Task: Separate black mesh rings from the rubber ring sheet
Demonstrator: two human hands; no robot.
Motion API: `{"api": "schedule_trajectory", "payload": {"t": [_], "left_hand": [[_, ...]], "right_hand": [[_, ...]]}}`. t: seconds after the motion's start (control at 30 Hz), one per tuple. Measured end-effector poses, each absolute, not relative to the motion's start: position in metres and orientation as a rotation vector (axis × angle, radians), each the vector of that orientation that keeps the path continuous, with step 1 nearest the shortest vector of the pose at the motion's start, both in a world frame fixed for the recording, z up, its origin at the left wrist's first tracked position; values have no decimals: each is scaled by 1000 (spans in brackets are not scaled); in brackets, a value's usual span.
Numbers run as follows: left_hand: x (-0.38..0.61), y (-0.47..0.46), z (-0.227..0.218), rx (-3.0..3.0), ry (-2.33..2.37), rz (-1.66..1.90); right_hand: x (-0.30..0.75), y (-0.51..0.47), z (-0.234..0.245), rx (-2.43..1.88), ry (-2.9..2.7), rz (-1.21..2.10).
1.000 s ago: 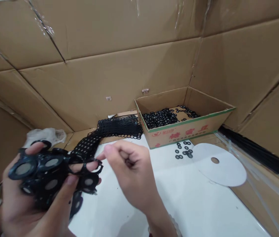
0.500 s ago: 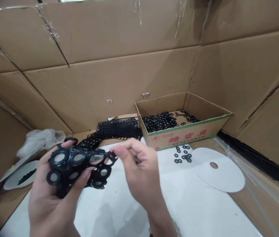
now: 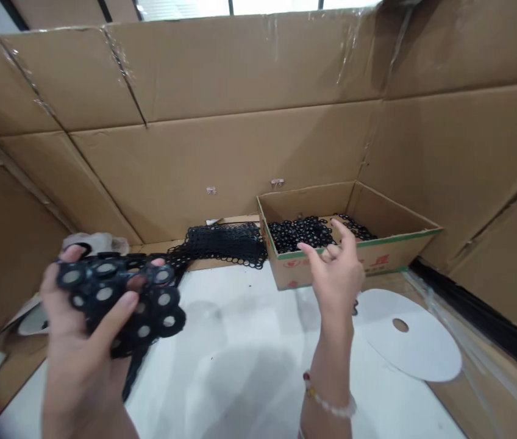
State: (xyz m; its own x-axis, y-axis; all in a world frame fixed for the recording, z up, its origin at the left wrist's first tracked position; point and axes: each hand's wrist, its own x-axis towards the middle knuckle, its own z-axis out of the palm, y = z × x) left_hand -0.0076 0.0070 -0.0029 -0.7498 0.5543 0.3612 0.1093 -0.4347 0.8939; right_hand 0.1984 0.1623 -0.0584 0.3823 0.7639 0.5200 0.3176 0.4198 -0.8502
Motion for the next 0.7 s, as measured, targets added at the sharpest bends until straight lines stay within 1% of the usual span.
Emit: {"api": "schedule_trajectory", "payload": {"t": [0.07,0.13,0.27,0.37,0.47,0.57,0.7], "left_hand": [[-10,9,-7,898,1467,2192],[-10,11,-8,890,1500,2166],[-4,14,-5,916,1533,2238],[5,12,-3,932,1483,2265],[14,10,-1,921,1402,2268],[22,8,4,919,1361,2296],[33,7,6,964,1415,2327]], "right_hand": [[194,150,-50,-1102,-1171,350],[185,133,-41,-951,-1245,370],[149,102,-28,-669,-1517,568],[122,84,-22,-516,-1601,591],[109,71,-17,-470,-1646,570],[108,67,-15,-466,-1665,480],[111,68,-15,-411,-1636,391]]}}
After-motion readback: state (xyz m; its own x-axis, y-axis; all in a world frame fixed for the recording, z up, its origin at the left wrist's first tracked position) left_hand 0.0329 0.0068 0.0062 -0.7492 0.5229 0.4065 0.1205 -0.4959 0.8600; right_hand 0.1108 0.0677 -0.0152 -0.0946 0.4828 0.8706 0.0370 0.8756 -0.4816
